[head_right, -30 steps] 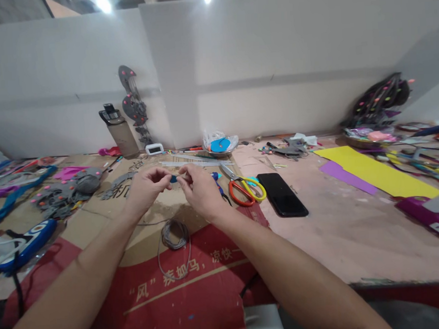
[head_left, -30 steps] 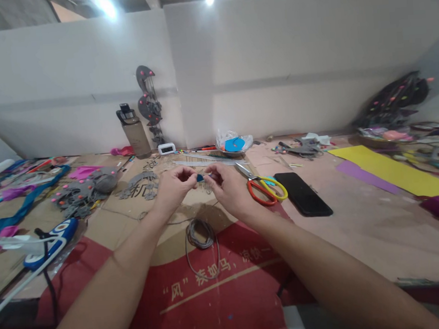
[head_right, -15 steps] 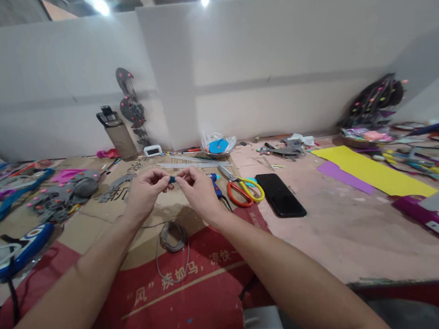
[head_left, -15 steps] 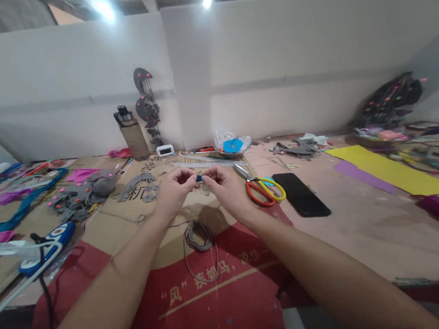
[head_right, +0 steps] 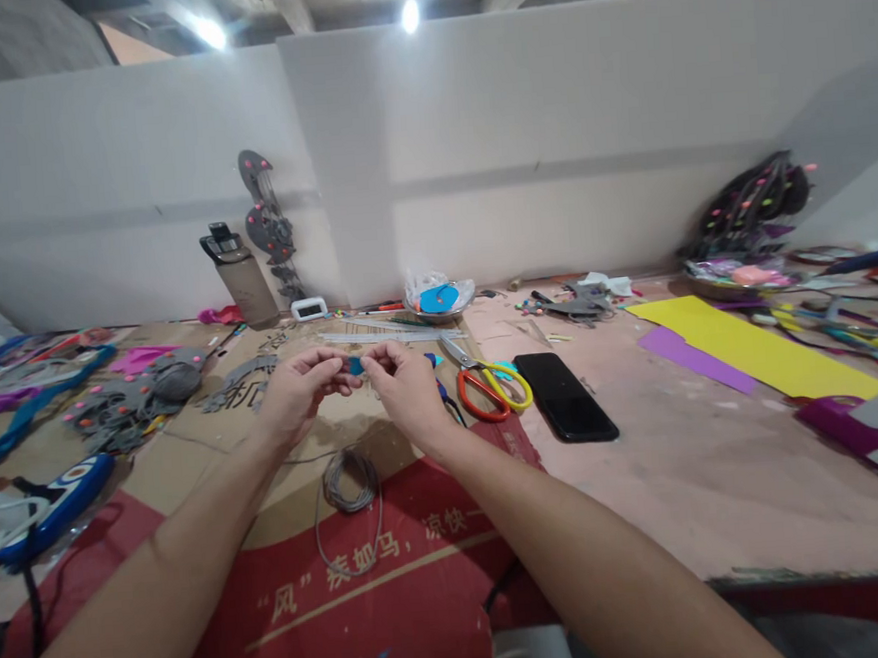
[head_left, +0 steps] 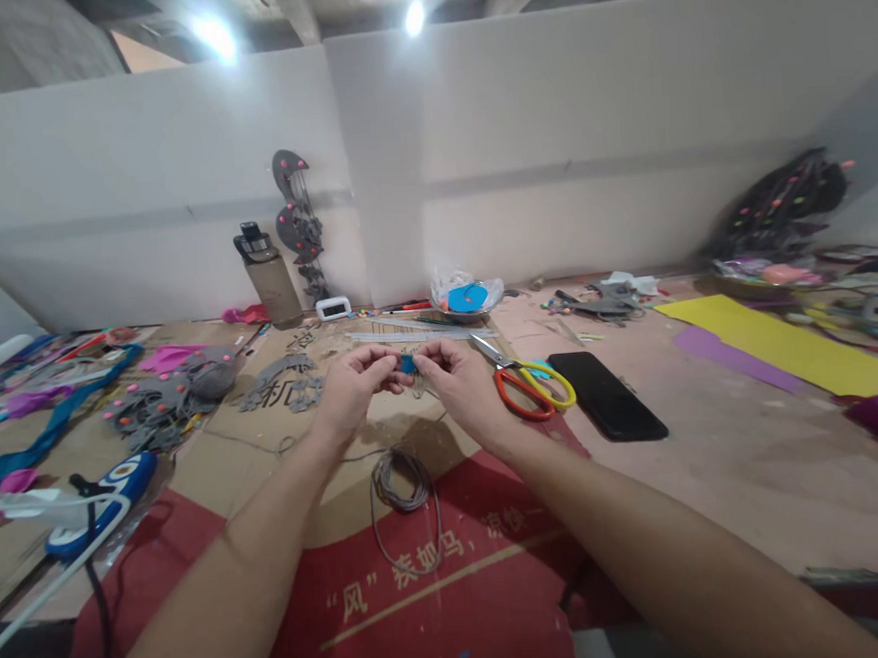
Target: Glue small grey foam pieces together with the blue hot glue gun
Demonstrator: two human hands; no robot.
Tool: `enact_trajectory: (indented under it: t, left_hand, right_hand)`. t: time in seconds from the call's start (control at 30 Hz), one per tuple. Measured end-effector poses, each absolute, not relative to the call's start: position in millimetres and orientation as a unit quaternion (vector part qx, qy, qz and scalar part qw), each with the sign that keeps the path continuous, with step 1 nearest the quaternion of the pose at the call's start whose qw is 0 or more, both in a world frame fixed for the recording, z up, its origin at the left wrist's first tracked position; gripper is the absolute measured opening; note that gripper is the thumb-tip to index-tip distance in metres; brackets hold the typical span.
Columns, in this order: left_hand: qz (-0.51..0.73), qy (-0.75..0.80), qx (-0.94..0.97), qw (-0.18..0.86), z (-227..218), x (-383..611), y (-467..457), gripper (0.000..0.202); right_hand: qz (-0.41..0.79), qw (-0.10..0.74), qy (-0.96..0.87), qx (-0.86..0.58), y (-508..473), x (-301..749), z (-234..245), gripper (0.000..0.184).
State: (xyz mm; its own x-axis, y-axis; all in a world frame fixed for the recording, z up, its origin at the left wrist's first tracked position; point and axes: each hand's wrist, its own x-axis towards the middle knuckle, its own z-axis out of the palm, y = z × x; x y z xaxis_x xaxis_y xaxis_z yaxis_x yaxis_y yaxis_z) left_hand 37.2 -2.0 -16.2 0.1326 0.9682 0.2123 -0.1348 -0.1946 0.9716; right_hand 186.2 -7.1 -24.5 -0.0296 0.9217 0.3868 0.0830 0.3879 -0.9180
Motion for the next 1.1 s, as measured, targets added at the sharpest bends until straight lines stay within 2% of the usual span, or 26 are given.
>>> enact_trajectory:
  t: [0.13,0.3,0.4,0.47,0.53,0.6,0.67,0.77,0.83,0.93,0.97,1.0,1.1]
  left_hand:
    - [0.541,0.382,0.548,0.510,-12.3,38.1,-4.2,0.031]
    - [0.504,0.435,0.617,0.418,-7.2,39.3,-8.1,0.023]
    - [0.507,0.469,0.649,0.319,-6.6,35.1,-7.9,0.018]
    - [0.510,0.486,0.676,0.217,-8.0,27.6,-4.2,0.013]
    - [0.515,0.500,0.689,0.103,-9.8,16.8,2.7,0.010]
    - [0.543,0.511,0.664,0.052,-10.8,4.4,12.1,0.010]
    - [0.605,0.509,0.606,0.089,-10.3,-7.8,22.6,0.010]
    - [0.734,0.434,0.462,0.244,-7.2,-22.7,36.3,0.009]
    - [0.781,0.378,0.352,0.351,-4.9,-29.1,41.7,0.007]
    - [0.786,0.343,0.278,0.432,-3.4,-31.4,42.8,0.006]
    - [0.780,0.342,0.280,0.443,-3.4,-30.2,41.7,0.006]
    - [0.772,0.343,0.289,0.450,-3.7,-28.3,40.2,0.006]
    - [0.752,0.344,0.327,0.458,-5.1,-20.2,35.3,0.008]
  right_hand:
    - [0.362,0.563,-0.624,-0.403,-6.1,187.5,-25.7,0.017]
    - [0.343,0.549,-0.643,-0.410,-7.5,187.4,-26.4,0.019]
    - [0.332,0.535,-0.655,-0.417,-5.2,186.4,-30.5,0.020]
    - [0.332,0.523,-0.667,-0.414,-2.7,185.1,-34.8,0.025]
    - [0.317,0.498,-0.700,-0.402,-3.3,183.2,-37.3,0.020]
    - [0.273,0.474,-0.747,-0.377,-10.5,180.4,-35.3,0.018]
    - [0.207,0.450,-0.805,-0.327,-24.4,177.5,-28.2,0.022]
    - [0.090,0.376,-0.897,-0.213,-46.3,176.6,-12.5,0.023]
    - [0.056,0.376,-0.904,-0.194,-50.0,181.5,-4.1,0.024]
    - [0.077,0.453,-0.822,-0.335,-30.7,198.7,-2.0,0.027]
    - [0.065,0.442,-0.797,-0.407,-19.6,206.1,-4.8,0.027]
    - [0.040,0.410,-0.775,-0.479,-7.8,213.6,-9.2,0.026]
    - [0.004,0.240,-0.742,-0.625,21.1,232.2,-28.3,0.028]
